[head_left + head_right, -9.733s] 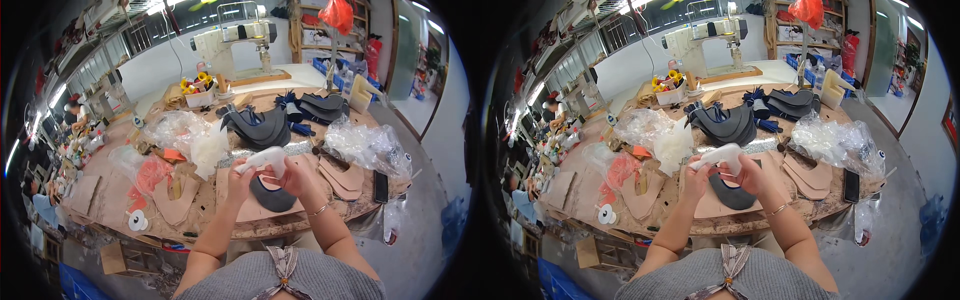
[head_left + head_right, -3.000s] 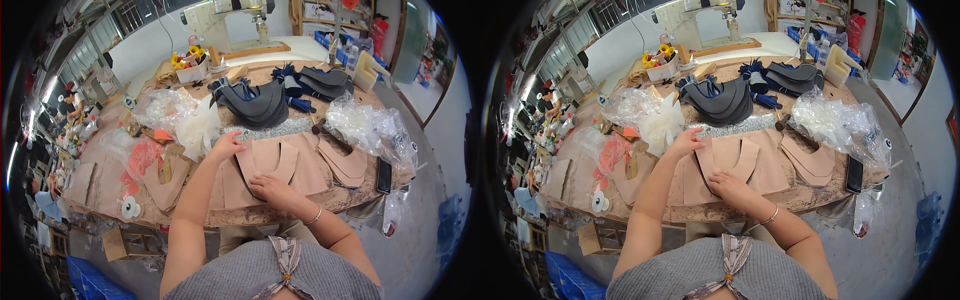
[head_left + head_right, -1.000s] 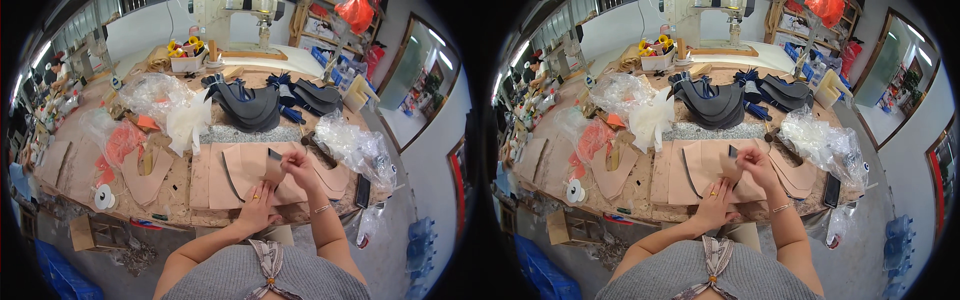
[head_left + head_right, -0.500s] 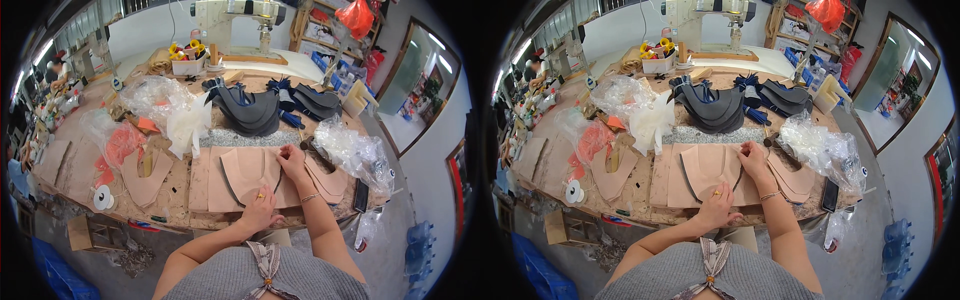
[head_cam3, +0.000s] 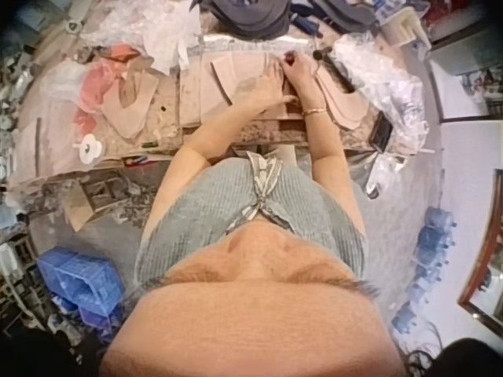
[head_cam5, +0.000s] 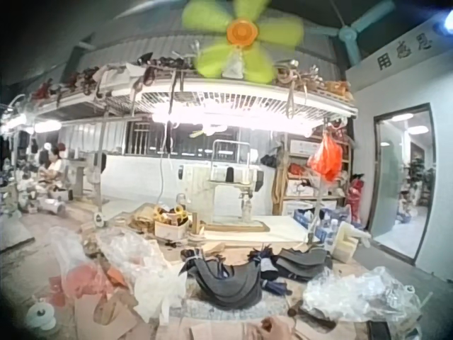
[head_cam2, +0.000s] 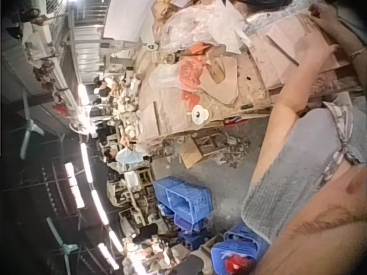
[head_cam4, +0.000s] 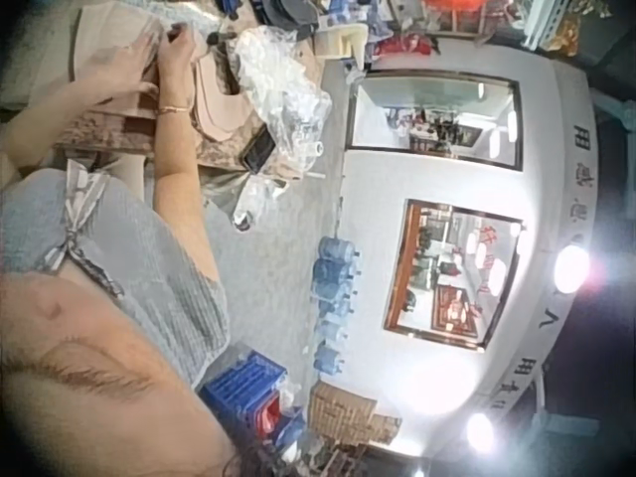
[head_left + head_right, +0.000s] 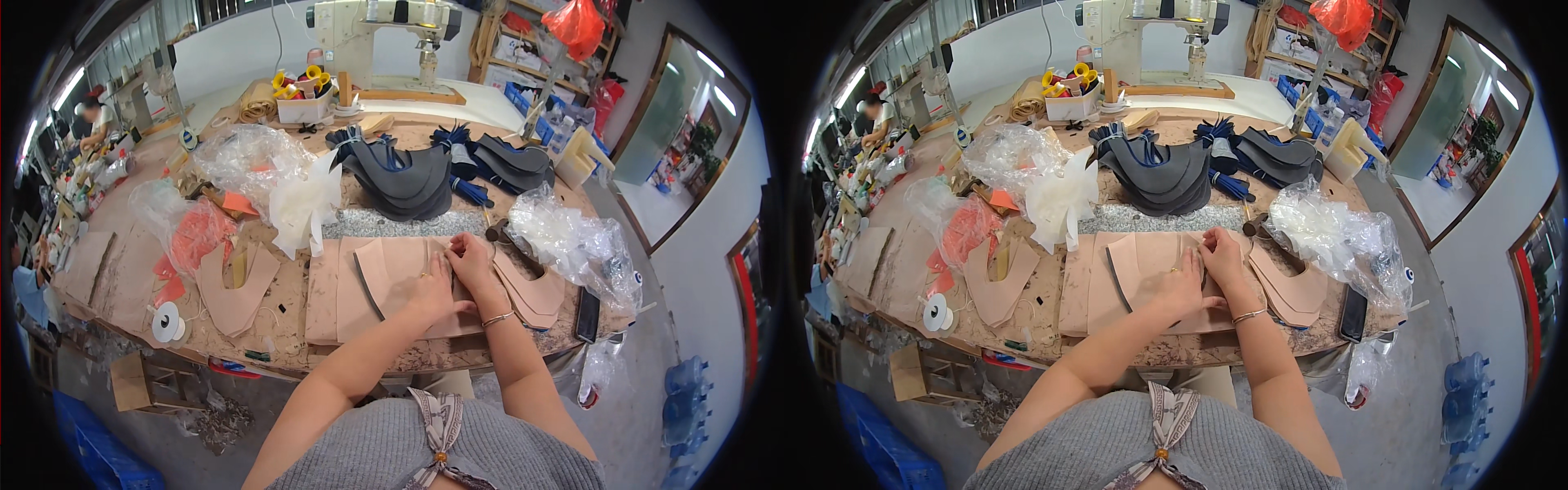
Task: The person assembles shoe components by hand at a workbench. They repeatedly pick up beige and dark grey curved pieces, align them, and place white foam inserts between the layers. The person handles the parts one at a time, smoothing the foam and stacking the assembled units on the table.
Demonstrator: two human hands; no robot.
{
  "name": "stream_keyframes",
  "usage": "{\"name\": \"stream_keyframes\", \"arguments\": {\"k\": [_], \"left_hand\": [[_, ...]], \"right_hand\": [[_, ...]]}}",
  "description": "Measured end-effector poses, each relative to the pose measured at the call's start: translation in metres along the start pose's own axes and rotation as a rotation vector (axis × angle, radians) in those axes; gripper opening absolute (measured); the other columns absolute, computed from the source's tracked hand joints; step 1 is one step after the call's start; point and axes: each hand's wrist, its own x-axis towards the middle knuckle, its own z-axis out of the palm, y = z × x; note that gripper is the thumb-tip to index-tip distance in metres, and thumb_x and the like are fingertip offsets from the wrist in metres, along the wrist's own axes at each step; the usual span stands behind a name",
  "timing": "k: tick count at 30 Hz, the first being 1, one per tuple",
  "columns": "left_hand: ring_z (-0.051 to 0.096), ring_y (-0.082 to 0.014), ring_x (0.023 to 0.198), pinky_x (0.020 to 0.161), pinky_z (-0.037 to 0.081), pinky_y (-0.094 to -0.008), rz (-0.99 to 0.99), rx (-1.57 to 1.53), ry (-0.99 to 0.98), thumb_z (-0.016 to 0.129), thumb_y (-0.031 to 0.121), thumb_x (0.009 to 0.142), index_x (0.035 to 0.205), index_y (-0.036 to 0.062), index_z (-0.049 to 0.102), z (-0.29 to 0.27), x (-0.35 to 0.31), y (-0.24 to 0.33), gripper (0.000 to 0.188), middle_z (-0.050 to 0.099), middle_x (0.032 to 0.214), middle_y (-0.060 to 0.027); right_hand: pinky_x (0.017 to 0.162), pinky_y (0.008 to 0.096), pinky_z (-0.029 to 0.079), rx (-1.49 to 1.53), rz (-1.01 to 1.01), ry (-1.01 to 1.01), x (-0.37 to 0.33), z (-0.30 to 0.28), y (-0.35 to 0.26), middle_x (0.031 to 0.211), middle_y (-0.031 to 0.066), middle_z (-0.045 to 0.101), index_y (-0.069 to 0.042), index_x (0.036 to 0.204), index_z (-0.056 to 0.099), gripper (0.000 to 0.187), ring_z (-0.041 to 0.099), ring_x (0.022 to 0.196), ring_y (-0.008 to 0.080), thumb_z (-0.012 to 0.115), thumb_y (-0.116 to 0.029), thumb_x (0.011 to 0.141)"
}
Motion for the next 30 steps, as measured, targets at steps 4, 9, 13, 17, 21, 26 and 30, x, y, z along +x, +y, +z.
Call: {"name": "stream_keyframes", "arguments": {"k": [4,9,13,17,21,26,30], "left_hand": [[0.052,-0.0382,0.120,0.095,0.045,-0.0427,0.048,-0.098,0.028,0.049,0.079,0.073,0.143,-0.0082,0.027,0.007,-0.030,-0.003,0.114,0.030,0.148,-0.0277],[0.031,-0.0395,0.136,0.112,0.022,-0.0498,0.191,-0.136,0.254,0.058,0.073,0.072,0.140,-0.0091,0.033,0.014,-0.086,-0.005,0.109,0.037,0.143,-0.0270],[0.034,-0.0396,0.135,0.112,0.024,-0.0494,0.252,-0.085,0.237,0.061,0.071,0.070,0.134,-0.0118,0.040,0.003,-0.102,-0.003,0.106,0.040,0.140,-0.0274],[0.036,-0.0400,0.133,0.111,0.025,-0.0496,0.224,-0.064,0.239,0.058,0.071,0.073,0.134,-0.0117,0.040,0.004,-0.113,-0.007,0.104,0.041,0.139,-0.0277],[0.036,-0.0407,0.133,0.111,0.027,-0.0483,0.136,-0.097,0.277,0.055,0.071,0.076,0.135,-0.0119,0.039,0.005,-0.114,-0.025,0.103,0.041,0.140,-0.0282],[0.033,-0.0396,0.137,0.111,0.025,-0.0484,0.042,-0.270,0.127,0.050,0.069,0.081,0.139,-0.0100,0.034,-0.004,-0.109,-0.052,0.099,0.035,0.145,-0.0275],[0.024,-0.0370,0.141,0.114,0.019,-0.0476,0.035,-0.070,0.071,0.048,0.065,0.085,0.142,-0.0086,0.030,0.000,-0.068,-0.084,0.095,0.027,0.150,-0.0268]], "right_hand": [[0.092,0.0394,0.046,-0.196,-0.268,-0.060,-0.018,-0.010,-0.004,0.114,0.0136,0.062,-0.002,0.108,0.060,0.027,0.057,0.108,0.0304,0.065,-0.015,0.085],[0.115,0.0478,0.018,-0.366,-0.290,-0.553,-0.070,-0.012,-0.024,0.153,0.0156,0.029,-0.004,0.146,0.032,0.067,0.023,0.143,0.0326,0.040,-0.049,0.097],[0.115,0.0503,0.015,-0.472,-0.228,-0.494,-0.034,-0.003,-0.020,0.155,0.0144,0.026,-0.004,0.146,0.033,0.066,0.021,0.144,0.0321,0.038,-0.049,0.097],[0.115,0.0529,0.014,-0.723,-0.240,-0.369,-0.019,0.015,-0.019,0.155,0.0137,0.024,-0.004,0.145,0.034,0.065,0.018,0.144,0.0324,0.037,-0.048,0.097],[0.114,0.0543,0.014,-0.811,-0.310,-0.356,-0.053,0.008,-0.044,0.154,0.0139,0.027,-0.004,0.142,0.039,0.061,0.021,0.143,0.0329,0.039,-0.045,0.097],[0.112,0.0511,0.021,-0.456,-0.496,-0.482,-0.119,-0.001,-0.059,0.151,0.0130,0.034,-0.007,0.143,0.039,0.058,0.028,0.140,0.0353,0.041,-0.042,0.096],[0.112,0.0500,0.022,-0.481,-0.475,-0.526,-0.124,-0.008,-0.076,0.150,0.0115,0.035,-0.012,0.144,0.039,0.058,0.029,0.139,0.0352,0.045,-0.043,0.094]]}}
